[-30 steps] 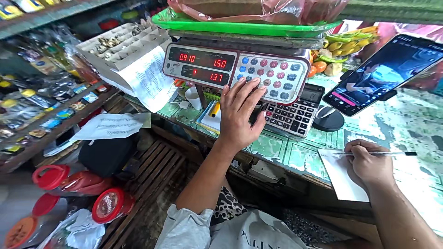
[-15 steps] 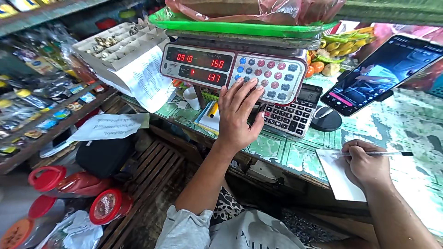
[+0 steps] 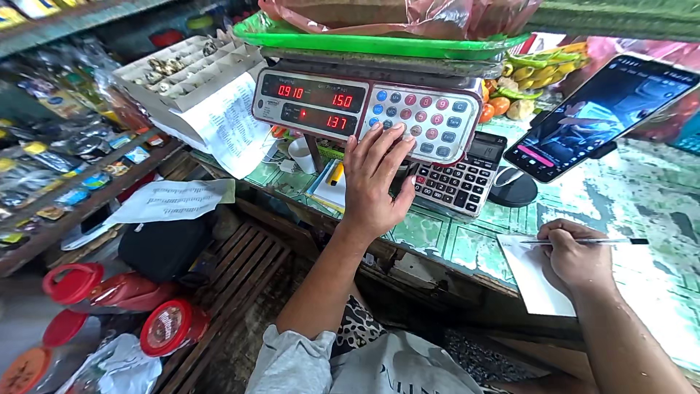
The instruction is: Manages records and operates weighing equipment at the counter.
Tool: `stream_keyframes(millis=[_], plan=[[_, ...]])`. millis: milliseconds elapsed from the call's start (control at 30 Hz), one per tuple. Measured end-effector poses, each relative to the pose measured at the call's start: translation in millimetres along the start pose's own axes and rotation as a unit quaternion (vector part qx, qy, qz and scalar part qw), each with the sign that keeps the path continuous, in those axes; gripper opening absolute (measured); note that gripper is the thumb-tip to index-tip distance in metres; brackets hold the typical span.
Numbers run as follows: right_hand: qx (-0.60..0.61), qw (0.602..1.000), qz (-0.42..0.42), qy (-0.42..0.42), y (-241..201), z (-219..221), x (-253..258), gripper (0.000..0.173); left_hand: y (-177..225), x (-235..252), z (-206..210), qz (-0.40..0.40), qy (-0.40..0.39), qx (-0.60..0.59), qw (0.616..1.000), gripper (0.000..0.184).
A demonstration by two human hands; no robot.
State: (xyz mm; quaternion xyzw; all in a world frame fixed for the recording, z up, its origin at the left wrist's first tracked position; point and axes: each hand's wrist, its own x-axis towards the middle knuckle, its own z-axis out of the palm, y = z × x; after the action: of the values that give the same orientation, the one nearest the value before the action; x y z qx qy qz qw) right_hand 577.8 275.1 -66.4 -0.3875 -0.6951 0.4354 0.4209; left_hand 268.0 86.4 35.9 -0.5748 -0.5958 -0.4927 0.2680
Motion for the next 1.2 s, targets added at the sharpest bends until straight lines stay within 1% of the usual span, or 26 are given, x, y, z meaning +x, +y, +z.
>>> stream_keyframes(millis=[300, 1200], plan=[[0.004, 1.0, -0.01, -0.007, 4.4, -1.3, 1.3, 0.027, -0.3, -0.2, 0.0, 0.001, -0.002, 0.0, 1.0, 0.042], [-0.005, 1.0, 0.005, -0.005, 2.5, -1.3, 0.9, 0.025, -0.1, -0.2, 1.1, 0.001, 0.001, 0.008, 1.0, 0.043]])
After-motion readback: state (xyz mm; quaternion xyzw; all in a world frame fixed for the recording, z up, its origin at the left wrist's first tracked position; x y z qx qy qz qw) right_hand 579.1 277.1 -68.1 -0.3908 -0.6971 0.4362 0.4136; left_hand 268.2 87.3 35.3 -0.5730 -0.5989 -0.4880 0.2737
